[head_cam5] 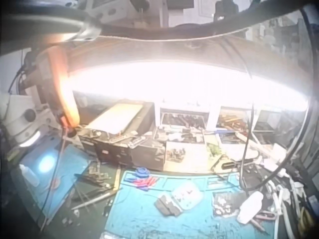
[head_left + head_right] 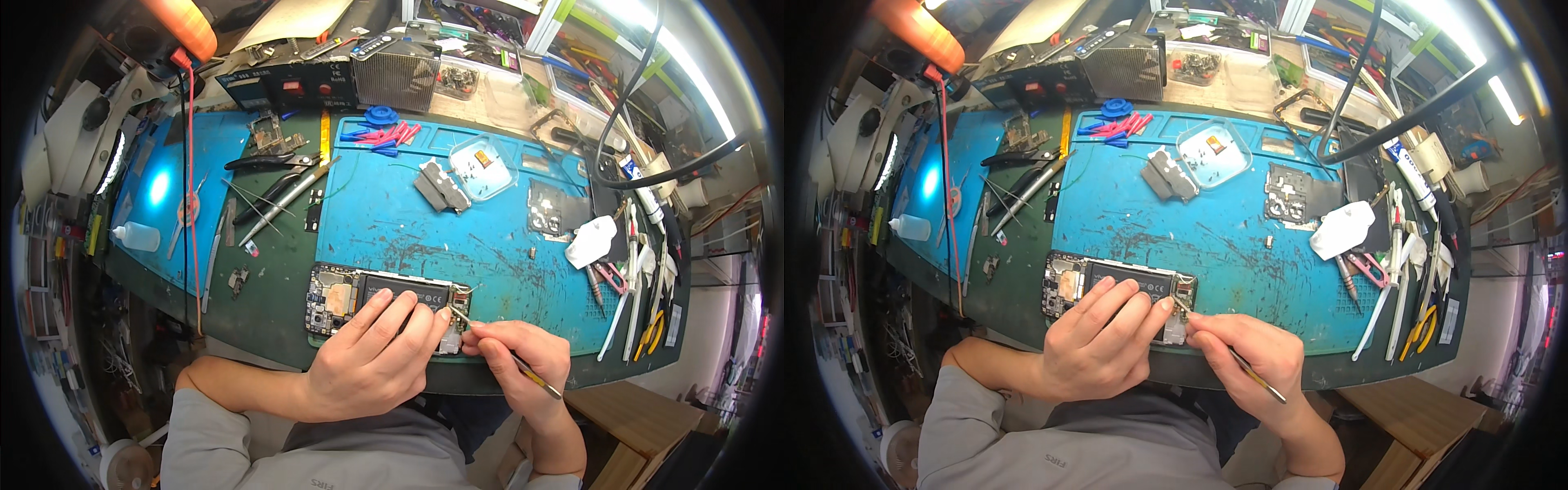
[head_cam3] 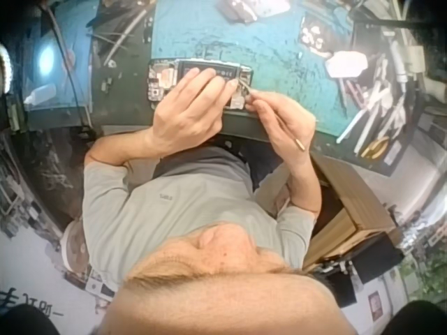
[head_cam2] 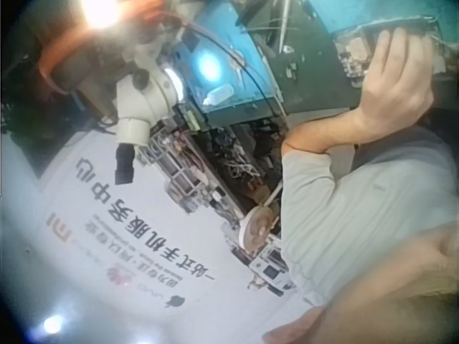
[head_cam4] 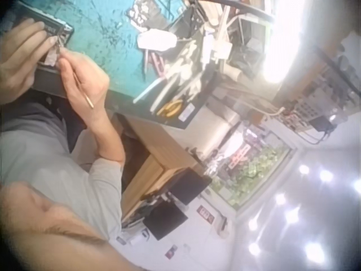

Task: The person cleans a small electronic component with a toothbrush and liquid, then places it onto a disassembled smartphone motherboard. They use a small screwdriver to adjust or secure the component on the board.

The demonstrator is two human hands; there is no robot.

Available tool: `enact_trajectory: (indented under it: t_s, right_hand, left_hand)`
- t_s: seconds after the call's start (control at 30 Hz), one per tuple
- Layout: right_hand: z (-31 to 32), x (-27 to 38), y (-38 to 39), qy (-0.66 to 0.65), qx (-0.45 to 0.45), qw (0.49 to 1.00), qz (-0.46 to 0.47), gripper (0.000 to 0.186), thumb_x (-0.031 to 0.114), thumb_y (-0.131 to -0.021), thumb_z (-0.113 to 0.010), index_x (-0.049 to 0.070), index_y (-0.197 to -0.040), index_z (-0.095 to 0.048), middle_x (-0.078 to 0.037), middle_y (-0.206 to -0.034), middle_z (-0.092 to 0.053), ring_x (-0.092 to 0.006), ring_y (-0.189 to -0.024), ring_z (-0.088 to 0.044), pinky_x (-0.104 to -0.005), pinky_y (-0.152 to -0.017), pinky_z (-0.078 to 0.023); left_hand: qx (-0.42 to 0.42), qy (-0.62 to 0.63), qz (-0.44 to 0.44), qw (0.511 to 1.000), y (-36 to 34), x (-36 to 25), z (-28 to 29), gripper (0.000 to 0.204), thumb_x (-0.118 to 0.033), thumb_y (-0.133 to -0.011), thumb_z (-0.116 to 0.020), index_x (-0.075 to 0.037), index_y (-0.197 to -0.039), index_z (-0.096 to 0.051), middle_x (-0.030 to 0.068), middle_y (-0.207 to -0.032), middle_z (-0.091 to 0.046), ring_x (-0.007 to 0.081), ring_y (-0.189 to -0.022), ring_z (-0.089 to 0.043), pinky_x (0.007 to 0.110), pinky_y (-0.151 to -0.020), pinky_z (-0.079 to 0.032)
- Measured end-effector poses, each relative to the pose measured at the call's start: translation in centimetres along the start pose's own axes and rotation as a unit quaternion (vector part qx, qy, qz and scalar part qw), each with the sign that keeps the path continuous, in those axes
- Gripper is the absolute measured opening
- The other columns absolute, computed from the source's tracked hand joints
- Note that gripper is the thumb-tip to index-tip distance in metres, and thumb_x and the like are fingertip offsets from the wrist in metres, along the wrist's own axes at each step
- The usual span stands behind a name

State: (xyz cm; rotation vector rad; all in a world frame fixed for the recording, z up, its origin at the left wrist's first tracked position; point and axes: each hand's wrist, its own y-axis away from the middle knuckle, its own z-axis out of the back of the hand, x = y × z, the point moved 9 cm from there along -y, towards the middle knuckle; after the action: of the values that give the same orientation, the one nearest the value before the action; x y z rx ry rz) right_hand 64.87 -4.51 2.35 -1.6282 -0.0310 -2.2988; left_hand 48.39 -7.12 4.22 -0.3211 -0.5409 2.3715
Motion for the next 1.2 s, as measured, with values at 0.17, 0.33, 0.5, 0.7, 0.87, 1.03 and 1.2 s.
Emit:
enact_trajectory:
  t_s: [0.17, 0.33, 0.5, 0.7, 0.87, 1.03, 1.2]
  right_hand:
    - [0.0, -0.2, -0.1, -0.012, -0.005, 1.0, -0.011, 0.019, -0.004, -0.099, -0.077, -0.003, -0.118, -0.081, -0.014, -0.098, -0.083, -0.0227, -0.085, -0.082, -0.031, -0.075, -0.064]
    - [0.1, 0.0, 0.0, 0.004, 0.0, 1.0, 0.001, 0.018, -0.003, -0.099, -0.078, -0.004, -0.116, -0.081, -0.014, -0.097, -0.084, -0.0233, -0.085, -0.082, -0.0312, -0.075, -0.064]
    - [0.3, -0.4, 0.2, -0.015, -0.005, 1.0, -0.012, 0.019, -0.002, -0.1, -0.077, -0.004, -0.119, -0.08, -0.016, -0.101, -0.084, -0.0236, -0.089, -0.083, -0.0316, -0.079, -0.065]
    - [0.4, -1.3, 0.5, -0.056, -0.026, 0.997, -0.038, 0.022, -0.001, -0.102, -0.076, -0.004, -0.124, -0.079, -0.017, -0.107, -0.085, -0.0238, -0.096, -0.084, -0.0326, -0.084, -0.065]
    - [0.3, -1.1, 0.3, -0.058, -0.023, 0.997, -0.036, 0.023, -0.001, -0.103, -0.076, -0.004, -0.125, -0.079, -0.018, -0.11, -0.084, -0.0239, -0.097, -0.084, -0.0324, -0.084, -0.065]
    - [0.2, -1.4, 0.3, -0.07, -0.028, 0.996, -0.053, 0.023, 0.0, -0.102, -0.078, -0.004, -0.125, -0.08, -0.018, -0.111, -0.084, -0.0235, -0.097, -0.083, -0.0321, -0.084, -0.065]
    - [0.1, -1.4, 0.1, -0.068, -0.028, 0.996, -0.059, 0.022, 0.003, -0.102, -0.079, -0.003, -0.123, -0.08, -0.017, -0.111, -0.084, -0.0236, -0.096, -0.083, -0.0323, -0.083, -0.065]
  left_hand:
    - [0.006, -0.005, -0.005, 1.0, -0.1, -0.1, -0.1, 0.05, -0.016, -0.082, -0.067, -0.006, -0.129, -0.083, 0.0102, -0.125, -0.072, 0.0281, -0.122, -0.071, 0.047, -0.112, -0.06]
    - [-0.004, 0.002, -0.004, 1.0, 0.2, 0.0, -0.1, 0.05, -0.016, -0.083, -0.067, -0.005, -0.129, -0.082, 0.0107, -0.125, -0.072, 0.0286, -0.122, -0.072, 0.047, -0.112, -0.06]
    - [0.016, 0.04, 0.02, 0.999, 0.3, 0.4, -0.2, 0.055, -0.019, -0.085, -0.068, -0.003, -0.137, -0.077, 0.0112, -0.127, -0.07, 0.0289, -0.122, -0.07, 0.048, -0.113, -0.058]
    - [0.048, 0.051, 0.033, 0.997, 0.2, 0.7, -0.9, 0.064, -0.021, -0.085, -0.071, -0.002, -0.147, -0.071, 0.0094, -0.133, -0.061, 0.0262, -0.127, -0.06, 0.046, -0.116, -0.047]
    - [0.047, 0.018, 0.017, 0.999, 0.2, 0.3, -1.1, 0.063, -0.021, -0.086, -0.07, -0.002, -0.146, -0.072, 0.009, -0.133, -0.061, 0.0257, -0.129, -0.058, 0.045, -0.116, -0.047]
    - [0.056, -0.009, 0.012, 0.998, 0.0, -0.1, -0.9, 0.06, -0.022, -0.09, -0.068, -0.001, -0.145, -0.072, 0.0094, -0.134, -0.063, 0.0249, -0.129, -0.059, 0.045, -0.117, -0.047]
    - [0.059, -0.03, 0.005, 0.998, -0.2, -0.3, -0.9, 0.057, -0.025, -0.094, -0.066, 0.001, -0.145, -0.072, 0.0094, -0.133, -0.063, 0.023, -0.127, -0.061, 0.045, -0.117, -0.048]
